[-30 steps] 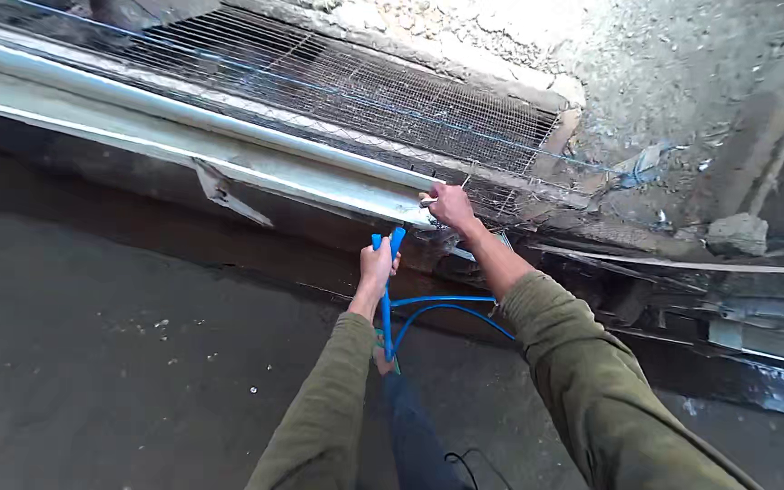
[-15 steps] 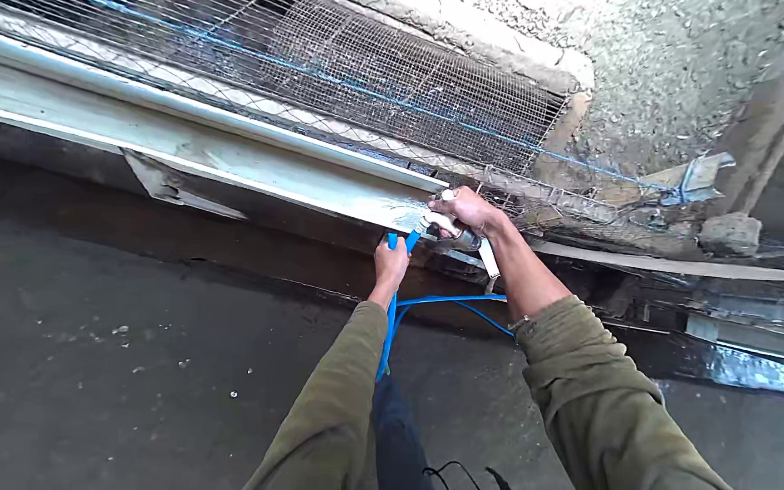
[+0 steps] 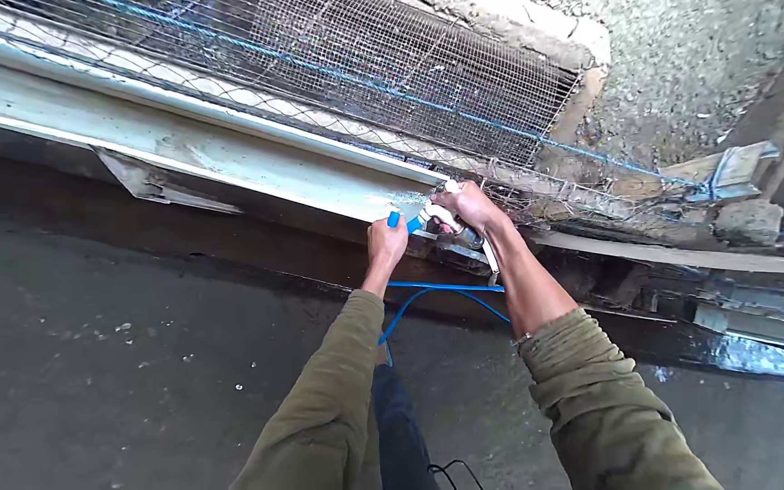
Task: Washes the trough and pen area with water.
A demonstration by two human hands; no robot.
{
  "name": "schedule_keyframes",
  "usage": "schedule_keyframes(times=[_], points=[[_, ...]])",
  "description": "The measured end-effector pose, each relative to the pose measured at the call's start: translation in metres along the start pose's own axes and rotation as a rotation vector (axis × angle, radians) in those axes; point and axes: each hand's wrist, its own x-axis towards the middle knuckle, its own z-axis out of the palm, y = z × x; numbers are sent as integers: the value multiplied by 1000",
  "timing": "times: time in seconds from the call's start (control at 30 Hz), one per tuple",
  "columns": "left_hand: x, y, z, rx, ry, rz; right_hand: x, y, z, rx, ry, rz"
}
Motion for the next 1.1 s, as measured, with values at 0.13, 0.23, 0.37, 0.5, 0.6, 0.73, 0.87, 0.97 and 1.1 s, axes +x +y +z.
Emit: schedule_keyframes(times=[0.13, 0.23, 0.37, 0.5, 0.6, 0.73, 0.87, 0.97, 1.1], points=[[-18, 10, 41, -736, 107, -228, 5, -3, 1, -15, -24, -2], [-16, 17, 34, -615, 38, -266, 3, 2, -5, 32, -15, -30], [4, 37, -14, 199, -108, -26, 5, 2, -3, 57, -3, -41], [1, 30, -8, 132, -43, 10, 5, 2, 1, 0, 34, -29], [0, 11, -6, -4, -25, -3, 1, -5, 10, -340, 141, -64], [-5, -4, -25, -47, -117, 27, -18, -13, 25, -645, 313, -167], [-42, -11, -71, -70, -64, 86, -37, -7, 24, -644, 416, -255], [-90, -23, -122, 9, -41, 105, -62, 20, 19, -451, 487, -316], [-146, -42, -184, -75, -39, 133, -112, 27, 62, -312, 714, -343]])
